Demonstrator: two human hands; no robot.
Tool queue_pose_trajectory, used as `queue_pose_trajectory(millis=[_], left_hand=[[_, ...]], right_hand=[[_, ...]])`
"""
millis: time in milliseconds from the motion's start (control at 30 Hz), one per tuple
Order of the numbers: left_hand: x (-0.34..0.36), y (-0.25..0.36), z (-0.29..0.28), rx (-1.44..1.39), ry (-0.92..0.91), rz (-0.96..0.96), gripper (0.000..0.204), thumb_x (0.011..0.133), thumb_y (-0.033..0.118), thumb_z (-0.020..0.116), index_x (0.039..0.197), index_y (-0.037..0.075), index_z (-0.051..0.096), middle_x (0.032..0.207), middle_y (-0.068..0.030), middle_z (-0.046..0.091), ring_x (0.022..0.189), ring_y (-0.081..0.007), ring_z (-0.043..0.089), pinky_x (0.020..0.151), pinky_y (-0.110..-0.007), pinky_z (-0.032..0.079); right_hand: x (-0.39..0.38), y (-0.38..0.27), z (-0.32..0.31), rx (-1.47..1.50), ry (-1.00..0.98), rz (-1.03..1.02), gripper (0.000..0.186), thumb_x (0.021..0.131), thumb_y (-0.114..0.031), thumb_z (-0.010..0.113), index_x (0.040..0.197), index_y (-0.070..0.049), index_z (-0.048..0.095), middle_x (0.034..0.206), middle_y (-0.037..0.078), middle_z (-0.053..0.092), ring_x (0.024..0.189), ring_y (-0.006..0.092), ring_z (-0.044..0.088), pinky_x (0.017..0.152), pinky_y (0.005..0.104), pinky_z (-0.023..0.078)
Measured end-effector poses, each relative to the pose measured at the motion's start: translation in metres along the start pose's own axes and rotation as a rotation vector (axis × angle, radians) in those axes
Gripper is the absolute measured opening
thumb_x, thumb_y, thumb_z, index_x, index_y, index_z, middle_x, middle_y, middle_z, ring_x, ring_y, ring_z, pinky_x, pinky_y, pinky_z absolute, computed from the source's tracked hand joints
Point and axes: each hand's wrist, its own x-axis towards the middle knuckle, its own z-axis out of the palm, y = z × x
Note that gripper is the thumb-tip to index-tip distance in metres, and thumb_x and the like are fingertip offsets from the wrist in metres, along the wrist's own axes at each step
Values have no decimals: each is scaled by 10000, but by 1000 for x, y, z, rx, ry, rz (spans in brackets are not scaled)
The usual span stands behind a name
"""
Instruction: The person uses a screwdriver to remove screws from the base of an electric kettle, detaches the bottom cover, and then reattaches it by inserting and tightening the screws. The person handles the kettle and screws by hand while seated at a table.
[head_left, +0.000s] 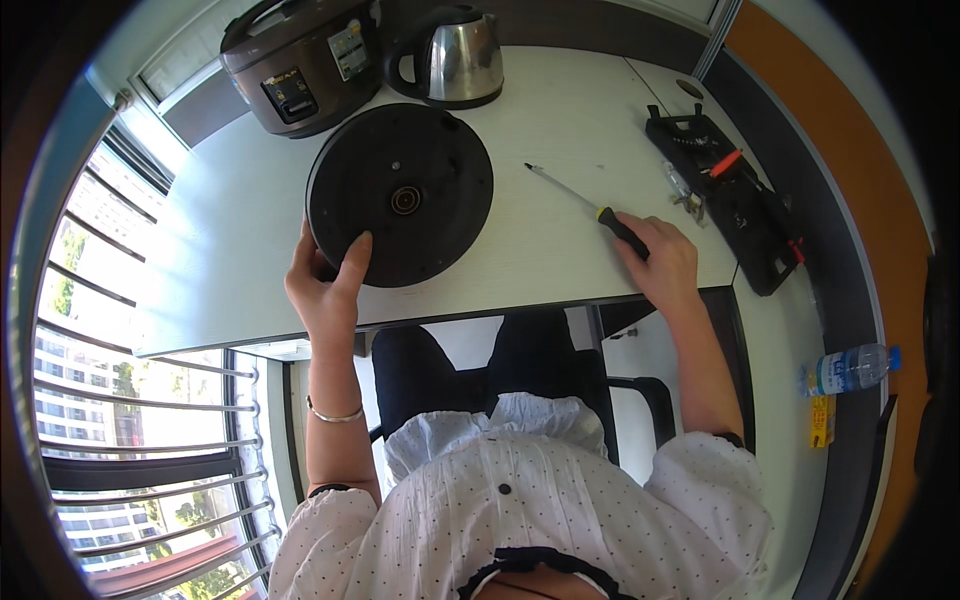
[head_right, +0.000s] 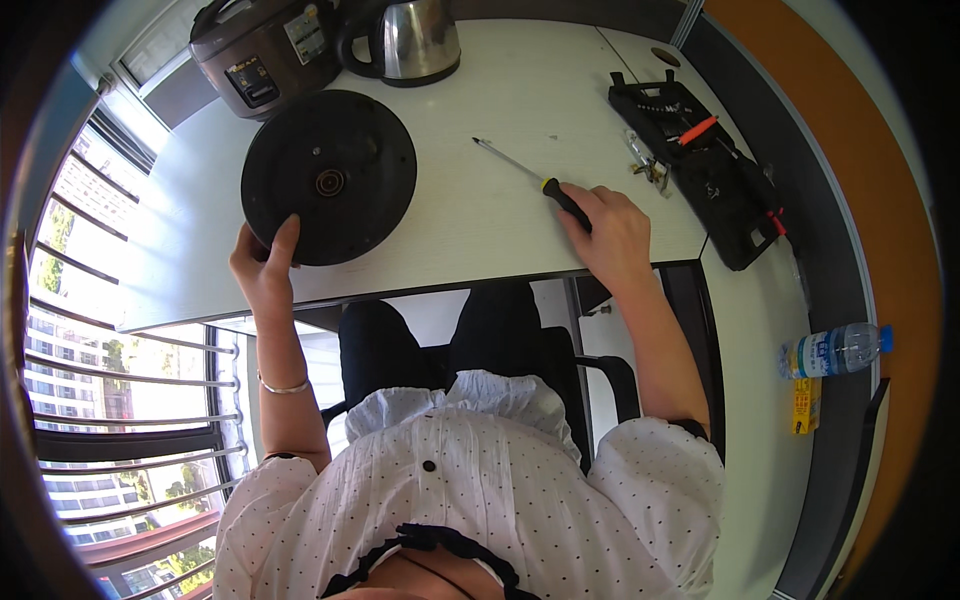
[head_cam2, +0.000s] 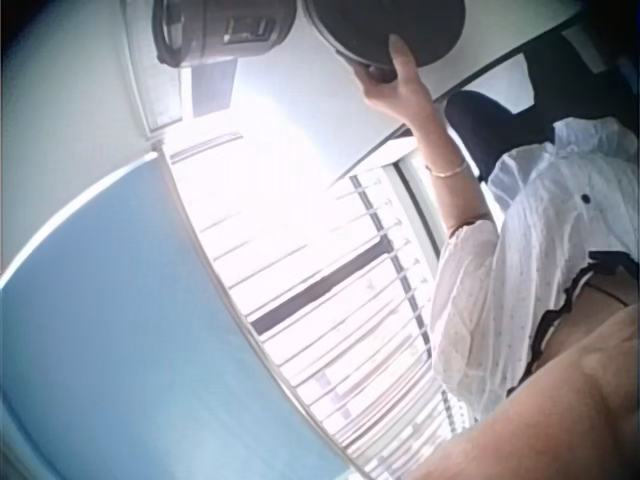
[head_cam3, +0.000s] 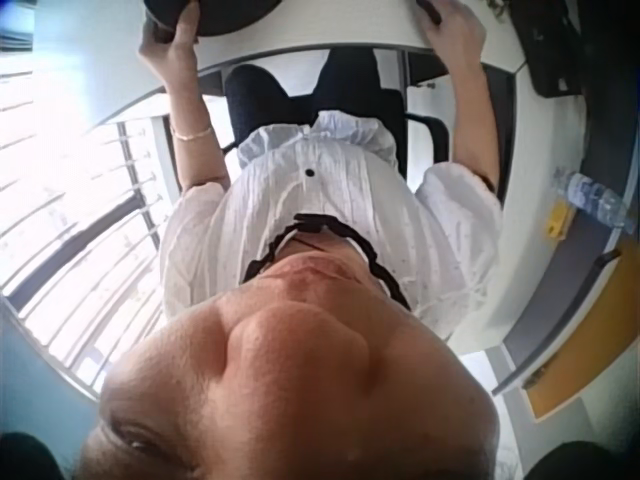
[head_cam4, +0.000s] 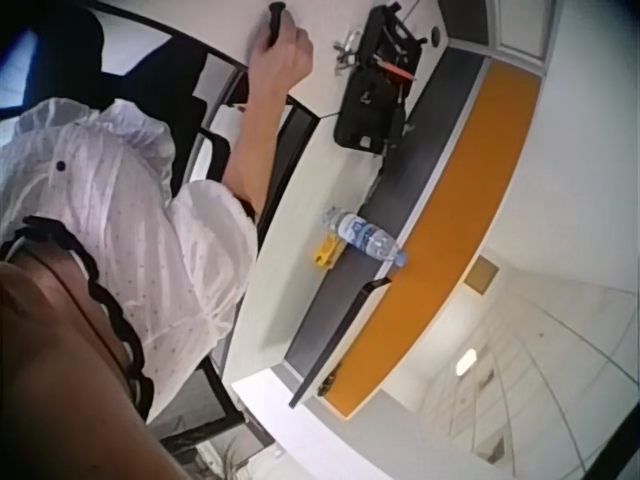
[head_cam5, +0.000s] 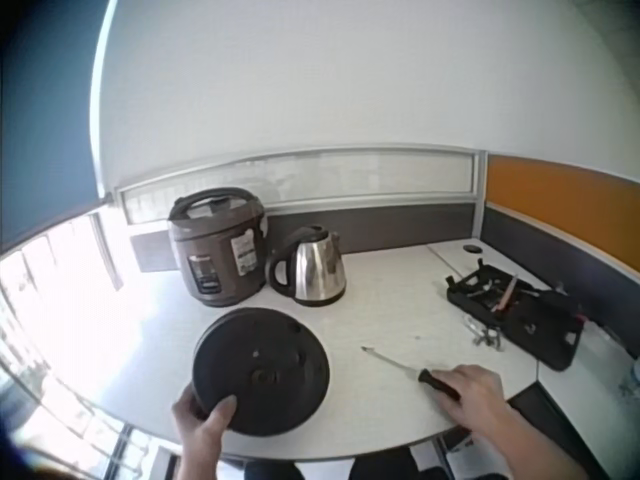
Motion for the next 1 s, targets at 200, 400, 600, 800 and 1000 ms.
queue_pose_trajectory(millis=[200,400,600,800,1000], left_hand=[[-4,0,0,10,-2,9,681,713,189,722,1291,-80,484,806,-57,647,686,-81,571,688,-197,460],[-4,2,2,11,2,-5,694,706,184,721,1303,-71,477,803,-58,646,679,-82,569,689,-202,464],[-4,3,0,34,16,-17,695,702,174,723,1307,-64,477,794,-50,645,666,-76,562,682,-197,461],[-2,3,-1,23,-6,-29,703,702,175,723,1313,-63,470,793,-51,644,655,-73,556,669,-191,457],[-2,3,-1,7,-4,-21,694,700,199,732,1293,-67,490,755,-50,639,638,-81,558,653,-197,461]], right_hand=[[9,-3,-7,-68,-35,-108,273,744,-124,707,1014,-96,679,859,84,637,817,258,609,695,356,494],[46,-9,8,-5,-65,-131,214,751,-112,693,961,-75,698,838,87,623,839,254,599,743,381,489],[108,-24,64,163,-214,11,200,797,-150,653,966,-53,697,864,122,643,880,298,605,778,403,487],[131,-25,89,184,-423,156,168,825,-111,597,948,-45,690,986,153,653,893,310,617,773,402,497],[124,-20,99,174,-255,32,151,796,-40,571,902,-26,677,941,162,630,875,323,613,774,402,498]])
